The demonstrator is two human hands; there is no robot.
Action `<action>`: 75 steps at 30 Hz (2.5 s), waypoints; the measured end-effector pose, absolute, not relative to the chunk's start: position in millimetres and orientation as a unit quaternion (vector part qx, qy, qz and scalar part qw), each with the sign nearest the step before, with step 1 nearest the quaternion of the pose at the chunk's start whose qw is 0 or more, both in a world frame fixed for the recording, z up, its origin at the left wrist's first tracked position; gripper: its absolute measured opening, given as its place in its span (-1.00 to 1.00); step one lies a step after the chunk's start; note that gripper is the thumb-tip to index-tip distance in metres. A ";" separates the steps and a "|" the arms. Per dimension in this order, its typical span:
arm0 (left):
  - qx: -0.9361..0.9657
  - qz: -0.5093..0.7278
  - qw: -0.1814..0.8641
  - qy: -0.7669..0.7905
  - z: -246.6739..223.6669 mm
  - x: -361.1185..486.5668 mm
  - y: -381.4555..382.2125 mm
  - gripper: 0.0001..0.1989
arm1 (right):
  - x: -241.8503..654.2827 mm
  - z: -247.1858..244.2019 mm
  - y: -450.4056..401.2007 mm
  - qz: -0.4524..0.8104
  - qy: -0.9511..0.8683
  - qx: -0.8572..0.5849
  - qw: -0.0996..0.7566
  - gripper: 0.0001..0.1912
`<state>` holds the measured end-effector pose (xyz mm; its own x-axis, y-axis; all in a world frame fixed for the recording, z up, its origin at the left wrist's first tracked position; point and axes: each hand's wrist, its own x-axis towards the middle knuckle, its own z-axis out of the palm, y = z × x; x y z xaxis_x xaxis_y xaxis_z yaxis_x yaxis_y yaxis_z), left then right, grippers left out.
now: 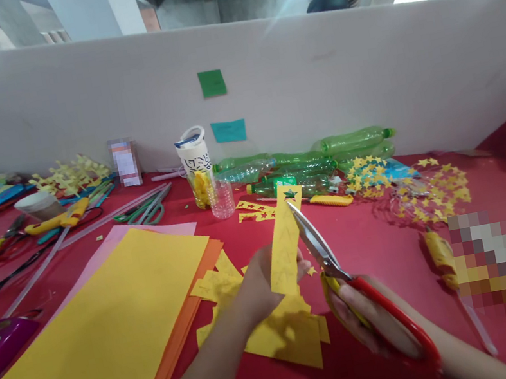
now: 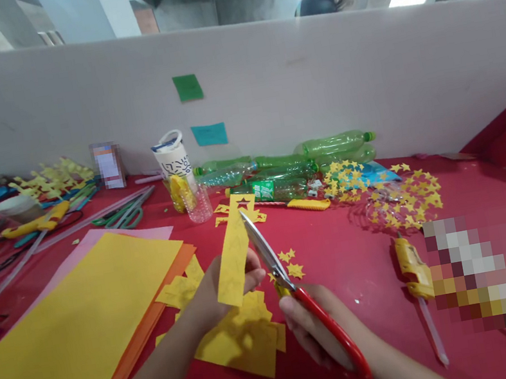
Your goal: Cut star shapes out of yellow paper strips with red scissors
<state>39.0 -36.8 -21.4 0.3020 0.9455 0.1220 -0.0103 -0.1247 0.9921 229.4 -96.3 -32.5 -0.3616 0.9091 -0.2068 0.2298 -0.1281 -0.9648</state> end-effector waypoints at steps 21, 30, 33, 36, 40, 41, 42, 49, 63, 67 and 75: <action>0.537 0.465 0.441 0.549 2.0 32.3 -39.7 -0.56 | 221.0 -28.1 -95.3 0.570 -0.608 -0.504 0.228 -0.43; 0.535 0.495 0.427 0.535 2.2 26.9 -35.5 -0.63 | 223.8 -19.4 -95.4 0.552 -0.647 -0.481 0.212 -0.37; 0.549 0.524 0.415 0.501 1.3 26.9 -34.4 -0.63 | 225.6 -23.5 -94.8 0.557 -0.647 -0.474 0.215 -0.38; 0.553 0.532 0.415 0.489 0.2 26.5 -33.3 -0.62 | 227.1 -26.8 -94.2 0.565 -0.645 -0.467 0.218 -0.40; 0.543 0.531 0.430 0.487 -1.3 24.8 -32.1 -0.64 | 227.8 -27.4 -94.1 0.569 -0.644 -0.467 0.210 -0.40; 0.540 0.532 0.435 0.487 -1.8 24.4 -31.7 -0.64 | 227.8 -26.7 -94.0 0.569 -0.643 -0.469 0.208 -0.39; 0.538 0.532 0.439 0.484 -2.2 24.0 -31.3 -0.64 | 227.7 -26.0 -93.9 0.568 -0.643 -0.471 0.206 -0.39; 0.533 0.530 0.461 0.471 -4.1 22.3 -28.3 -0.63 | 227.3 -22.9 -93.6 0.593 -0.618 -0.481 0.188 -0.40; 0.533 0.511 0.469 0.484 -2.6 17.1 -27.3 -0.62 | 232.9 -22.3 -92.0 0.570 -0.634 -0.489 0.184 -0.43; 0.529 0.526 0.488 0.454 -2.6 16.2 -24.7 -0.64 | 234.3 -23.4 -92.4 0.561 -0.639 -0.495 0.177 -0.39; 0.520 0.544 0.504 0.423 -3.6 16.2 -22.0 -0.69 | 232.8 -25.5 -90.8 0.579 -0.635 -0.475 0.191 -0.45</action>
<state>16.2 -22.0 -3.6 0.0499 0.9889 0.1397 -0.1090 -0.1337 0.9850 232.8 -90.8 -25.5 -0.4761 0.8241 -0.3068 0.3811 -0.1210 -0.9166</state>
